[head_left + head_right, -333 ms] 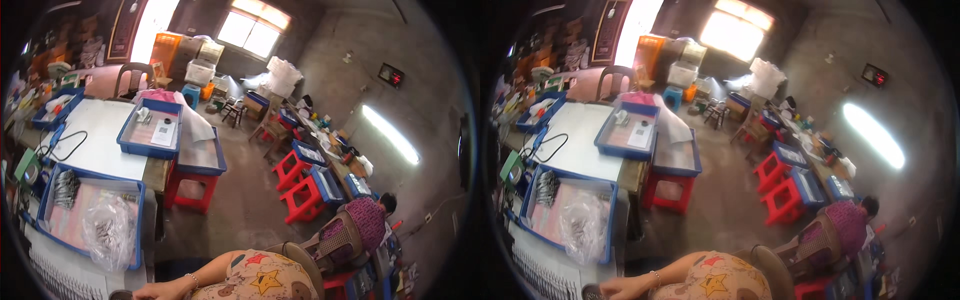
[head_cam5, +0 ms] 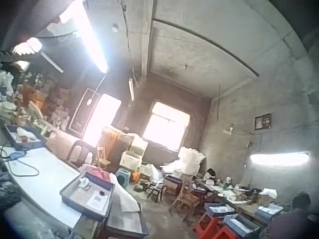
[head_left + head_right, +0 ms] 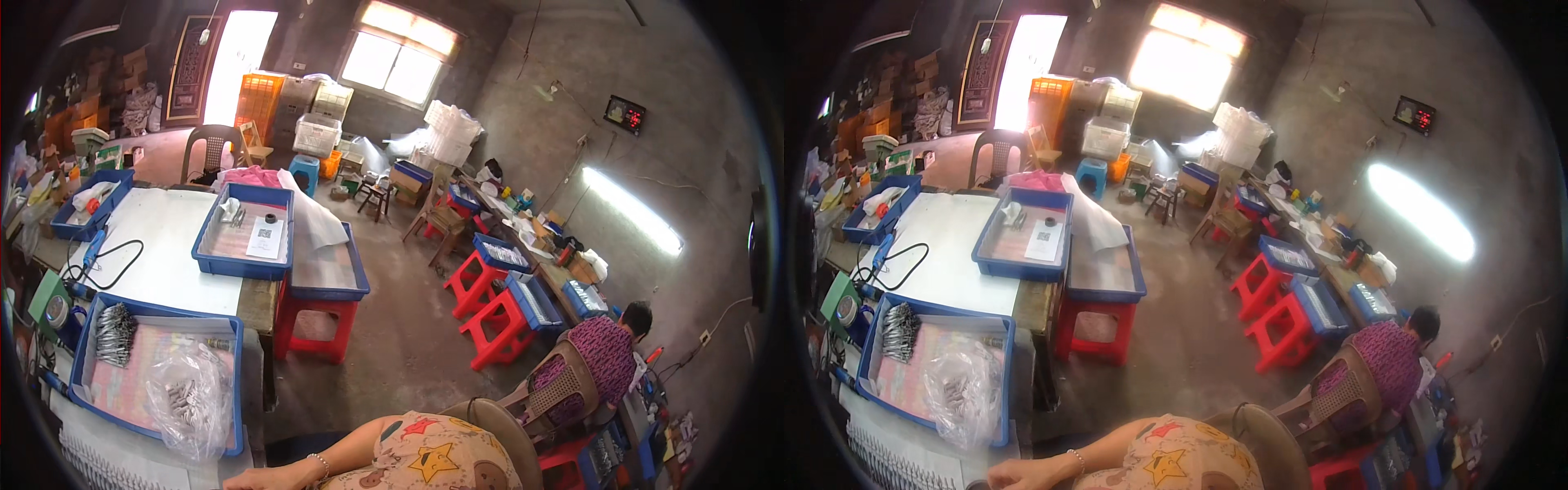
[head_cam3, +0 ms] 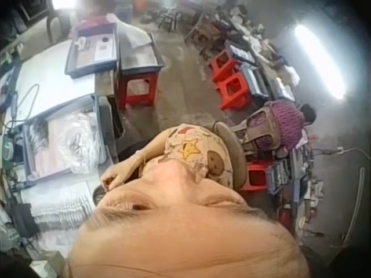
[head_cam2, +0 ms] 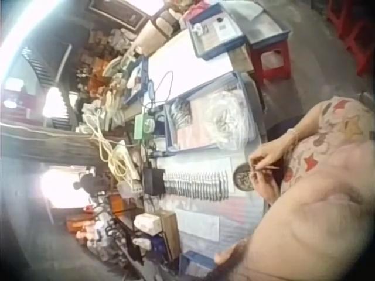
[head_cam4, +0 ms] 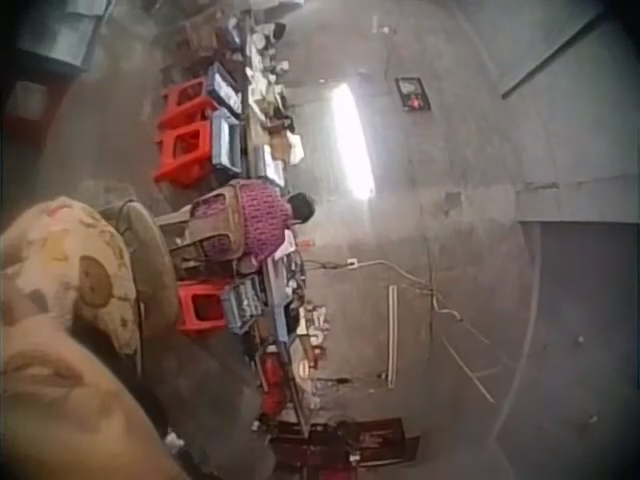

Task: Assembling small metal and plastic components for writing instruments at a workbench.

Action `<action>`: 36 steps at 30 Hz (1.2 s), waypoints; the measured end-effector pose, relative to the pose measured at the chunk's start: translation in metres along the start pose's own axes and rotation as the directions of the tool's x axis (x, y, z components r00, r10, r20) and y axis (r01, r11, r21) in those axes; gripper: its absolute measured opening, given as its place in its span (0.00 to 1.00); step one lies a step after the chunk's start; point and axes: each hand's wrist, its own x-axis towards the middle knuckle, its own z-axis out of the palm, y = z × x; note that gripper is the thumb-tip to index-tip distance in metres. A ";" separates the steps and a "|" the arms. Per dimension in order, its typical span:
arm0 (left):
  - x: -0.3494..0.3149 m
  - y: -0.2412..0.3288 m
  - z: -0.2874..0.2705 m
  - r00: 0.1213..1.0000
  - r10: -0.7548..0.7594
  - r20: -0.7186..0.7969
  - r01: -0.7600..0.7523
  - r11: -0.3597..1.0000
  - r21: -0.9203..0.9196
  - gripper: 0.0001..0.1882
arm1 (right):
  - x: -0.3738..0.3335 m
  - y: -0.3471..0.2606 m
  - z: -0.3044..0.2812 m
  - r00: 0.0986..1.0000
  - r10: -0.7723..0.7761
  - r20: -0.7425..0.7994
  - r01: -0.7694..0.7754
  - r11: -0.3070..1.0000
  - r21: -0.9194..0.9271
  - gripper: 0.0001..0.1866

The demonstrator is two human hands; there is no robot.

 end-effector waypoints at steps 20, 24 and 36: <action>-0.031 0.018 0.012 0.965 0.138 -0.224 -0.141 0.990 0.002 0.07 | 0.007 0.013 0.008 0.949 0.264 0.172 -0.291 0.942 0.165 0.09; -0.044 0.017 0.006 0.968 0.157 -0.197 -0.164 0.986 -0.024 0.08 | 0.015 0.017 0.017 0.936 0.274 0.221 -0.323 0.918 0.230 0.05; -0.058 0.016 0.009 0.933 0.308 -0.186 -0.299 0.951 0.079 0.08 | 0.033 0.012 0.037 0.979 0.005 0.205 0.029 0.987 -0.161 0.04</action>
